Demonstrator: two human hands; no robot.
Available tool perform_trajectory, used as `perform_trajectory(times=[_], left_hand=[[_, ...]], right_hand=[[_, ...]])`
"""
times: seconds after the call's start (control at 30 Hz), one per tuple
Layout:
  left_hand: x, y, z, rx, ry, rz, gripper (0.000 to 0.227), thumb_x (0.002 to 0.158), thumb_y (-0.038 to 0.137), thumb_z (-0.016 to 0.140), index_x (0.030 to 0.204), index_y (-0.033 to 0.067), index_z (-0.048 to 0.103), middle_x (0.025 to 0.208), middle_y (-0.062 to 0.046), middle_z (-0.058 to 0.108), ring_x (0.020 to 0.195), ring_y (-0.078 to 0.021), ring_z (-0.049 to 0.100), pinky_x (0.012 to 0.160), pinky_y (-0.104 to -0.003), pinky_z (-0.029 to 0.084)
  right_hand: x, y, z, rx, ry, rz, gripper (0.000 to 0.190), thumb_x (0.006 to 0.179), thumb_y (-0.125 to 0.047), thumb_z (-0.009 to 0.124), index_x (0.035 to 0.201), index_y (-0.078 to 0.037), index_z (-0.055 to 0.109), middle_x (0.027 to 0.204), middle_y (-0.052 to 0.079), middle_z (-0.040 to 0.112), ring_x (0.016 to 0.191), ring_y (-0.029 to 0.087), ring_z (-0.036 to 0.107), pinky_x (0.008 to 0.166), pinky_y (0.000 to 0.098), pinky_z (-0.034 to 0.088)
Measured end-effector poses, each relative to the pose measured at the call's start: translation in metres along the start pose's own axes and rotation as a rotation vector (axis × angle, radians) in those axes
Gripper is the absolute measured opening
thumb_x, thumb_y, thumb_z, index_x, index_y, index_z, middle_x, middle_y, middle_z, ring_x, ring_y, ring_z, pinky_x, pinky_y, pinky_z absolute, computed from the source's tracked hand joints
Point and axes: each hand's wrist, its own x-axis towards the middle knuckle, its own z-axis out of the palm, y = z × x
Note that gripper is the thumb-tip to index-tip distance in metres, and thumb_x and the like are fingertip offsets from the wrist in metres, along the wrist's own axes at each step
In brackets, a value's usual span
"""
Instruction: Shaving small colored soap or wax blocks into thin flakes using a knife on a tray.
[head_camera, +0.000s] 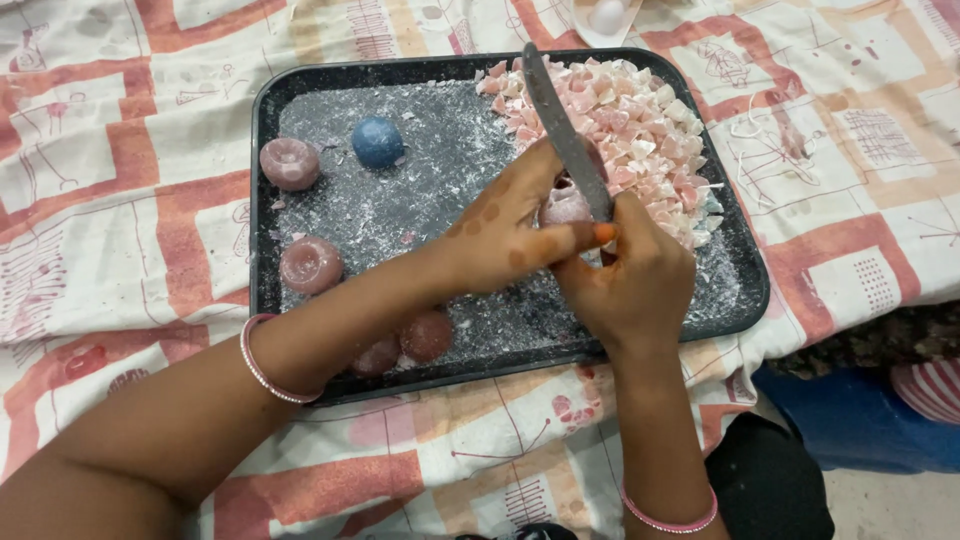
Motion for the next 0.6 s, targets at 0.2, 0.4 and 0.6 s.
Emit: perform_trajectory(times=[0.2, 0.4, 0.6], left_hand=[[0.006, -0.013, 0.006, -1.334, 0.187, -0.446, 0.031, 0.104, 0.029, 0.055, 0.102, -0.0017, 0.058, 0.105, -0.02, 0.071, 0.113, -0.0337, 0.069, 0.111, -0.049, 0.051], [0.004, -0.022, 0.008, -1.419, 0.209, -0.325, 0.033, 0.106, 0.03, 0.057, 0.084, 0.0045, 0.056, 0.084, -0.012, 0.061, 0.103, -0.0339, 0.074, 0.112, -0.052, 0.057], [0.011, -0.027, 0.019, -1.523, 0.378, -0.432, 0.023, 0.097, 0.024, 0.056, 0.099, 0.0033, 0.065, 0.071, -0.004, 0.05, 0.073, -0.0208, 0.063, 0.096, -0.051, 0.059]], right_hand=[[0.008, -0.025, -0.003, 0.009, -0.162, 0.08, 0.054, 0.079, -0.056, 0.087, 0.09, -0.007, 0.067, 0.059, 0.007, 0.059, 0.053, 0.028, 0.064, 0.051, 0.041, 0.047], [-0.003, -0.007, 0.012, -0.085, -0.155, -0.015, 0.07, 0.089, -0.075, 0.074, 0.091, -0.005, 0.066, 0.062, 0.007, 0.058, 0.057, 0.028, 0.065, 0.054, 0.0402, 0.047], [-0.006, -0.005, 0.017, -0.113, -0.228, 0.018, 0.082, 0.09, -0.088, 0.052, 0.095, -0.007, 0.067, 0.06, 0.008, 0.054, 0.058, 0.031, 0.063, 0.052, 0.0435, 0.044]])
